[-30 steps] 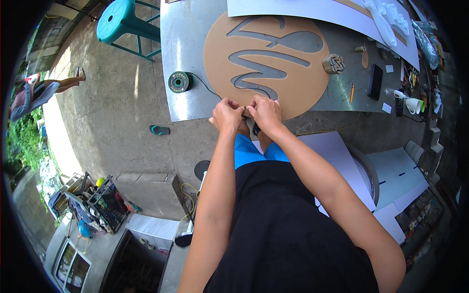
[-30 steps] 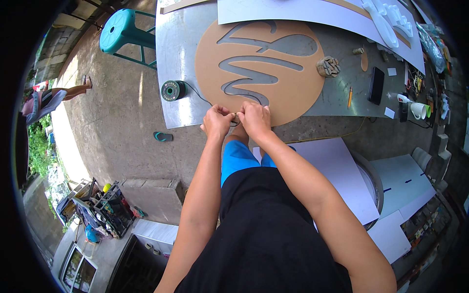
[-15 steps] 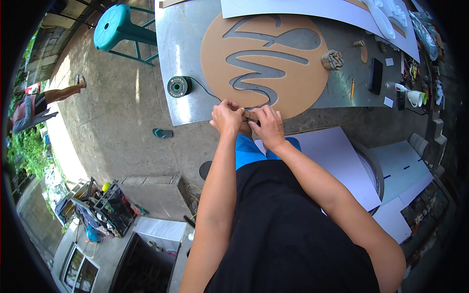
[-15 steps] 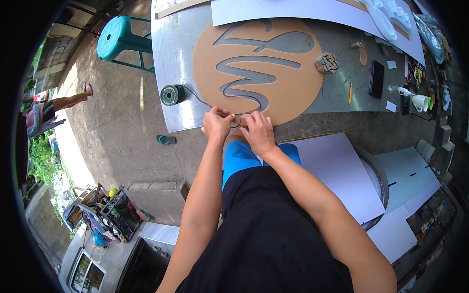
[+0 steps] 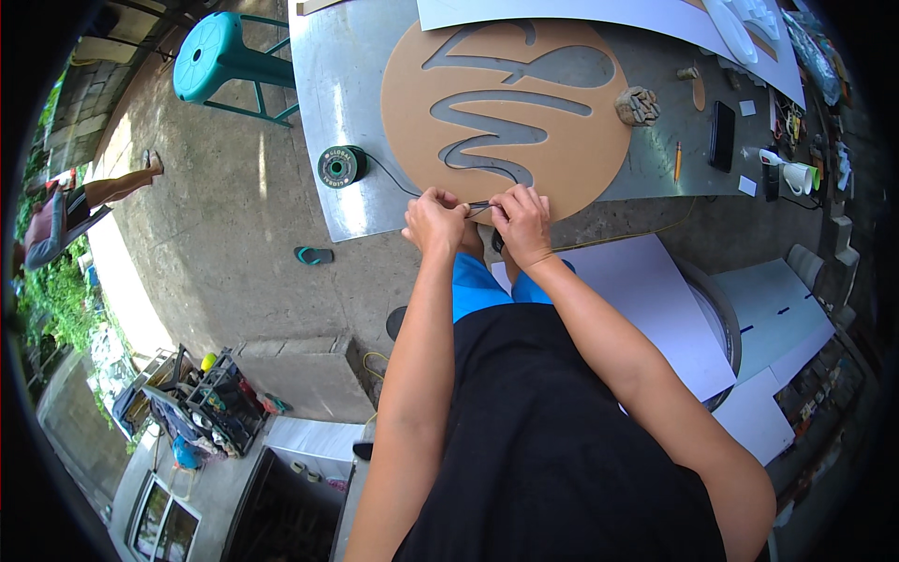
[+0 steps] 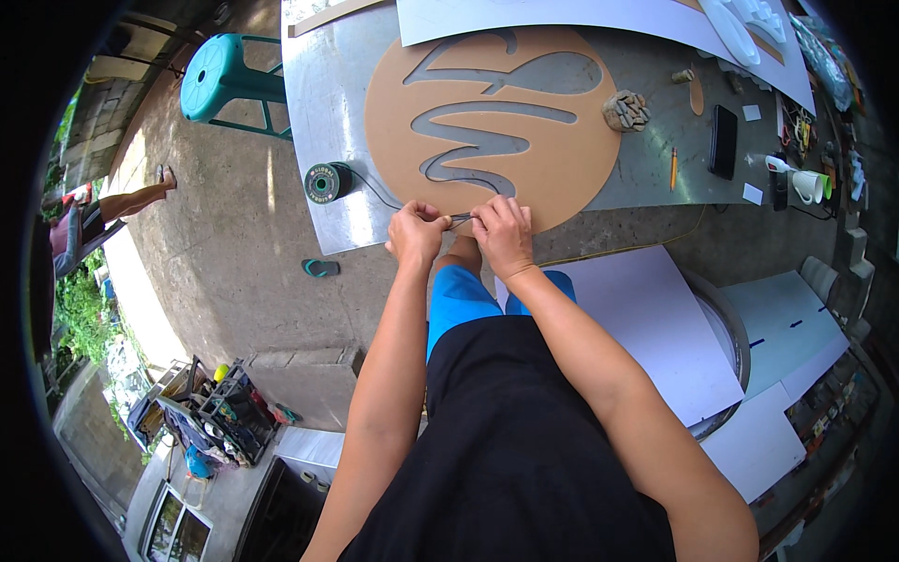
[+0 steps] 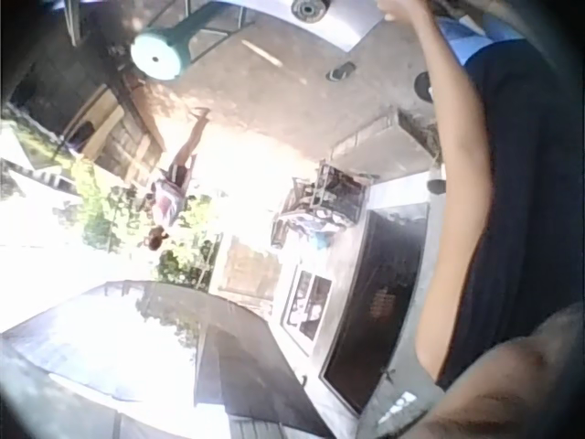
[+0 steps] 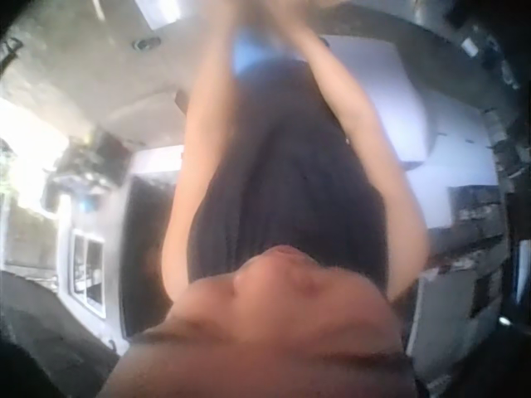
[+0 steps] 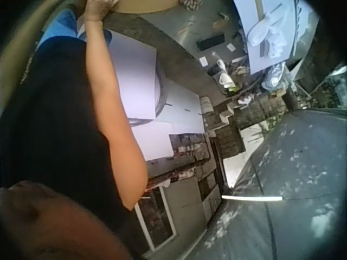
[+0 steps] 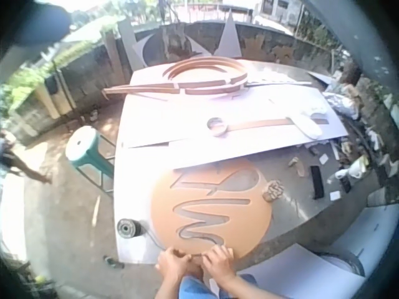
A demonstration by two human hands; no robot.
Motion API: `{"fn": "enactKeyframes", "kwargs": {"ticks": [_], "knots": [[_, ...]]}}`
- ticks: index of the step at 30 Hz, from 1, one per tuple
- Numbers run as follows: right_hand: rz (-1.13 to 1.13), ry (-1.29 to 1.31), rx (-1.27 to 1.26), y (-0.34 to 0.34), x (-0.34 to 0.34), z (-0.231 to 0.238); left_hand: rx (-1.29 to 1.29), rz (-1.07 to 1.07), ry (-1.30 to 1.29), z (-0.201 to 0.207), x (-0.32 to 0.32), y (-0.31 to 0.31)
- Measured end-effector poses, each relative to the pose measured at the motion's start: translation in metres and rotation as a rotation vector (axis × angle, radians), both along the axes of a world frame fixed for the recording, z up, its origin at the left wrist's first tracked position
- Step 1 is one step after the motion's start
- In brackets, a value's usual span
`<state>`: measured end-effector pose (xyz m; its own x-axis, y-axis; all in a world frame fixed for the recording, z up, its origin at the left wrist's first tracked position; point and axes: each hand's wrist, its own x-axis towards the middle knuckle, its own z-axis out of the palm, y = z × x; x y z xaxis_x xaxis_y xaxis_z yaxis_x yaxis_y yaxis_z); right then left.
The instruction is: The recorder is assembling a neon-style sign by gluing white flexible LED strips onto a circular base and preparing long strips of wood.
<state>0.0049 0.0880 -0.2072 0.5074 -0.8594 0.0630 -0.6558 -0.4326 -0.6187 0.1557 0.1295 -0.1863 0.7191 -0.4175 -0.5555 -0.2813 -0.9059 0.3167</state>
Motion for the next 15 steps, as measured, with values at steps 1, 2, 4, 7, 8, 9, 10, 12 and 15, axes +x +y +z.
{"fn": "enactKeyframes", "kwargs": {"ticks": [1,2,4,7,8,9,10,12,15], "knots": [[0.039,0.008,0.020,-0.003,-0.002,0.000,0.000,-0.003,0.001,0.001,0.002,-0.001],[0.080,0.016,0.042,-0.005,-0.003,0.002,0.030,0.013,0.066,0.001,0.003,-0.001],[0.124,0.034,0.049,-0.008,-0.003,0.004,0.061,0.029,0.132,0.000,0.004,-0.001],[0.197,0.054,0.056,-0.010,0.000,0.009,-0.008,0.014,0.014,0.000,0.001,0.001],[0.225,0.053,0.058,-0.011,0.001,0.008,-0.006,0.007,0.008,0.000,0.001,0.000],[0.225,0.053,0.058,-0.011,0.001,0.008,-0.004,0.001,0.003,0.000,0.001,0.000],[0.239,0.035,0.066,-0.012,0.002,0.008,-0.003,0.001,0.002,0.000,0.001,0.000],[0.250,0.017,0.075,-0.014,0.000,0.009,-0.016,0.000,0.003,0.002,0.000,-0.001],[0.290,0.042,0.083,-0.019,-0.005,0.010,0.054,0.023,0.120,0.004,0.003,-0.003]]}}
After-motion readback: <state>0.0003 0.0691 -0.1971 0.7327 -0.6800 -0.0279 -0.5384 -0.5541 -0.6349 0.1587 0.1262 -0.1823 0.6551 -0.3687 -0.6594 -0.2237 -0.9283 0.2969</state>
